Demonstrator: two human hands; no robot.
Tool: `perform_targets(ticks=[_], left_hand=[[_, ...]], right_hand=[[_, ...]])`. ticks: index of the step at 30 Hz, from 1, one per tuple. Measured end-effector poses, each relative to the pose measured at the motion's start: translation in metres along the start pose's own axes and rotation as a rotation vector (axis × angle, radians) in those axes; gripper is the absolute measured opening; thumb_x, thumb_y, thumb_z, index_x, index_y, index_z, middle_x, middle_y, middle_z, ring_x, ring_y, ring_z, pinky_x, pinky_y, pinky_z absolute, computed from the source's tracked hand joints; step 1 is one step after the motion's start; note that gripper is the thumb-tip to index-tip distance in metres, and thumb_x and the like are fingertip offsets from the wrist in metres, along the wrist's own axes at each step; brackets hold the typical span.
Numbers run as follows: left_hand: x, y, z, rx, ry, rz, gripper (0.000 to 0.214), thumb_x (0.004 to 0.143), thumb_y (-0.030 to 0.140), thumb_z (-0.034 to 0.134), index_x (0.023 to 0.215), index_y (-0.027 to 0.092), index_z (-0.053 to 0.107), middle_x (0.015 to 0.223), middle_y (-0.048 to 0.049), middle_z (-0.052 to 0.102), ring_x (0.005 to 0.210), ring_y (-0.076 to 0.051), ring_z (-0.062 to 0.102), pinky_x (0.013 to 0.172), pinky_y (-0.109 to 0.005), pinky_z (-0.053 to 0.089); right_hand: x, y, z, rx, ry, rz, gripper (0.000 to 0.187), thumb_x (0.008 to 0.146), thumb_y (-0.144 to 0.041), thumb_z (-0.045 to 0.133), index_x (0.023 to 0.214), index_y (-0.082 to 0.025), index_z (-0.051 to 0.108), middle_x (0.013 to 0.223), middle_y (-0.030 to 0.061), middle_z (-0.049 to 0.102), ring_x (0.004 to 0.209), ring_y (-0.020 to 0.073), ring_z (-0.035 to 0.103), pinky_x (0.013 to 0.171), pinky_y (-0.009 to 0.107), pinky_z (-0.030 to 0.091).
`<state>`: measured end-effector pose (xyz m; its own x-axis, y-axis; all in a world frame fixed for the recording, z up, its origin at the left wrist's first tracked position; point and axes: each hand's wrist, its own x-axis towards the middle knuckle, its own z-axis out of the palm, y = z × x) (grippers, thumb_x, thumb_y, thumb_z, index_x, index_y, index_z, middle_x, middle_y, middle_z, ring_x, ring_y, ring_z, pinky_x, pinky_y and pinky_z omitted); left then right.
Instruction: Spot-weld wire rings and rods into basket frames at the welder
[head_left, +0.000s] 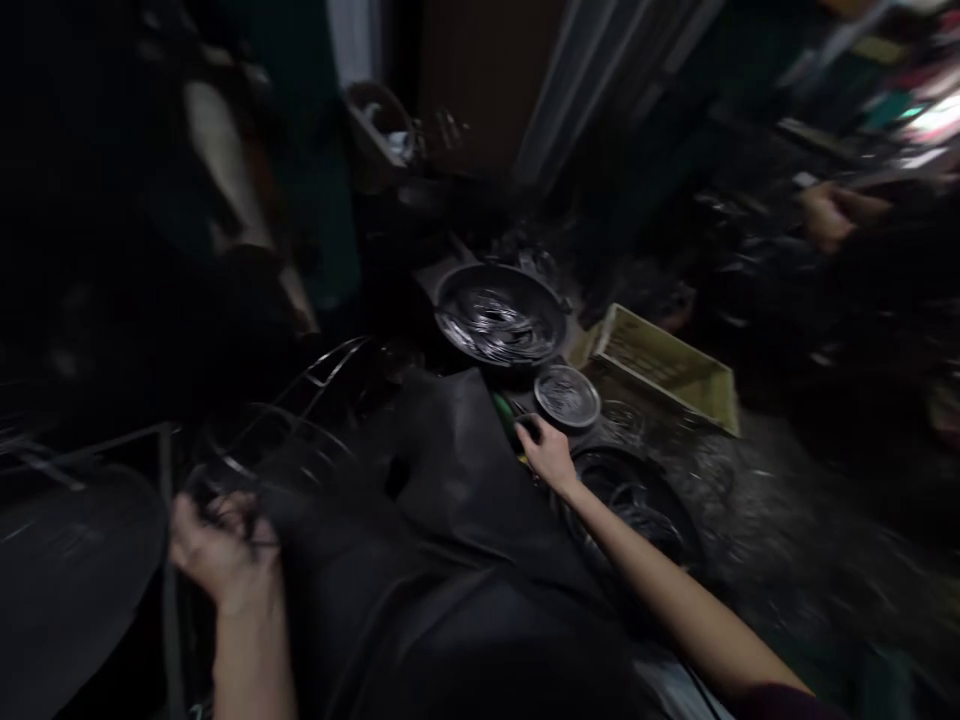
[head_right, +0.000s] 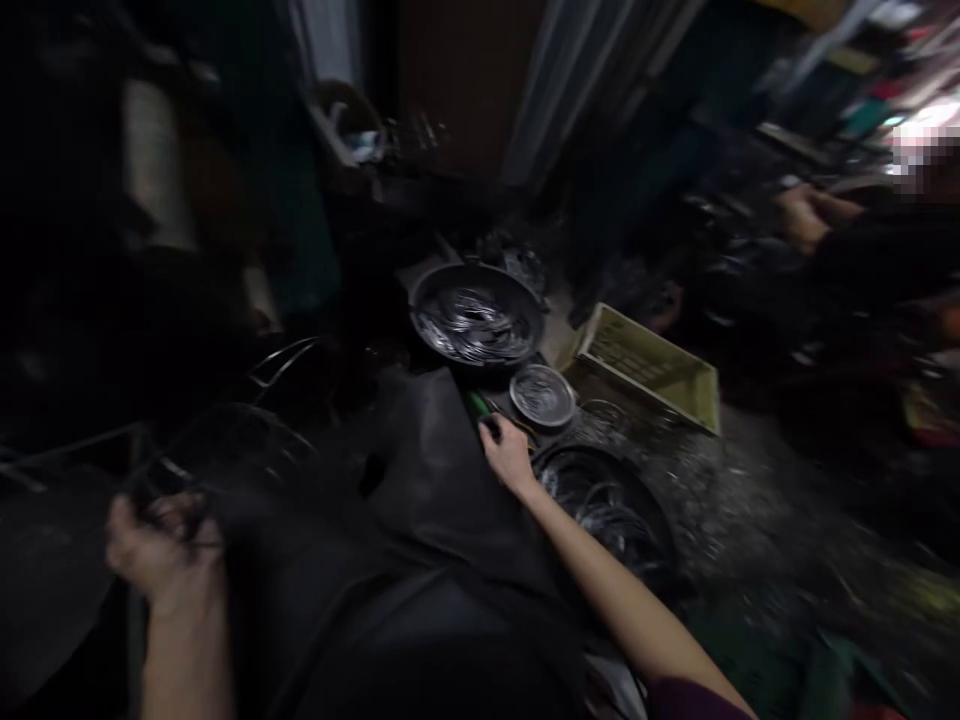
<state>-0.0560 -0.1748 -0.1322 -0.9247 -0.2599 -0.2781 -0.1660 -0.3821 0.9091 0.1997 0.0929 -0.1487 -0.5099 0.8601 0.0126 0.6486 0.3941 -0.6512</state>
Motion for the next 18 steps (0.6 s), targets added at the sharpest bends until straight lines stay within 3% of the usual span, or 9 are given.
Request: perform_targets(ticks=[2,4,8,12,15,18], left_hand=[[0.002,-0.007,0.002,0.002,-0.094,0.026,0.029,0.081,0.028,0.048,0.054,0.018,0.041,0.035,0.0070,0.026,0.037,-0.007,0.023,0.048,-0.022,0.038],[0.001,-0.014,0.004,0.015,-0.139,0.004,0.032,0.083,0.028,0.044,0.052,0.018,0.040,0.034,0.0060,0.026,0.037,-0.008,0.022,0.048,-0.023,0.039],[-0.015,-0.017,0.010,0.036,-0.069,-0.019,0.032,0.079,0.034,0.051,0.053,0.018,0.041,0.036,0.0076,0.029,0.036,-0.006,0.025,0.049,-0.023,0.042],[-0.033,-0.012,0.014,0.041,-0.064,-0.005,0.030,0.073,0.045,0.060,0.074,0.016,0.057,0.041,0.0100,0.034,0.033,-0.003,0.026,0.040,-0.017,0.033],[-0.039,-0.005,0.012,0.056,-0.088,0.071,0.038,0.074,0.049,0.060,0.093,0.016,0.062,0.046,0.0081,0.040,0.033,-0.003,0.030,0.036,-0.015,0.023],[-0.046,0.002,0.005,0.044,-0.102,0.234,0.034,0.076,0.046,0.061,0.091,0.015,0.064,0.051,0.0060,0.041,0.038,-0.003,0.033,0.038,-0.014,0.023]], right_hand=[[0.005,0.056,-0.009,-0.298,0.014,0.105,0.030,0.087,-0.028,0.042,0.102,-0.013,0.062,0.099,0.0123,0.065,0.091,0.0209,0.058,0.084,0.030,0.041],[0.009,0.094,-0.012,-0.454,-0.004,0.171,0.033,0.088,-0.026,0.039,0.106,-0.009,0.060,0.104,0.0176,0.062,0.096,0.0239,0.056,0.086,0.032,0.040],[0.012,0.126,0.001,-0.526,-0.047,0.183,0.044,0.086,-0.033,0.045,0.114,0.000,0.055,0.105,0.0280,0.057,0.098,0.0334,0.053,0.084,0.040,0.039],[0.011,0.145,0.015,-0.707,-0.099,0.138,0.048,0.085,-0.037,0.044,0.116,-0.002,0.054,0.102,0.0307,0.055,0.097,0.0398,0.052,0.079,0.048,0.040],[0.009,0.151,0.013,-0.491,-0.108,0.246,0.055,0.080,-0.041,0.045,0.117,-0.002,0.056,0.107,0.0322,0.054,0.104,0.0425,0.050,0.084,0.052,0.040],[-0.006,0.128,-0.004,0.042,-0.115,0.412,0.061,0.072,-0.051,0.050,0.117,-0.011,0.059,0.116,0.0216,0.057,0.113,0.0361,0.050,0.091,0.045,0.042]])
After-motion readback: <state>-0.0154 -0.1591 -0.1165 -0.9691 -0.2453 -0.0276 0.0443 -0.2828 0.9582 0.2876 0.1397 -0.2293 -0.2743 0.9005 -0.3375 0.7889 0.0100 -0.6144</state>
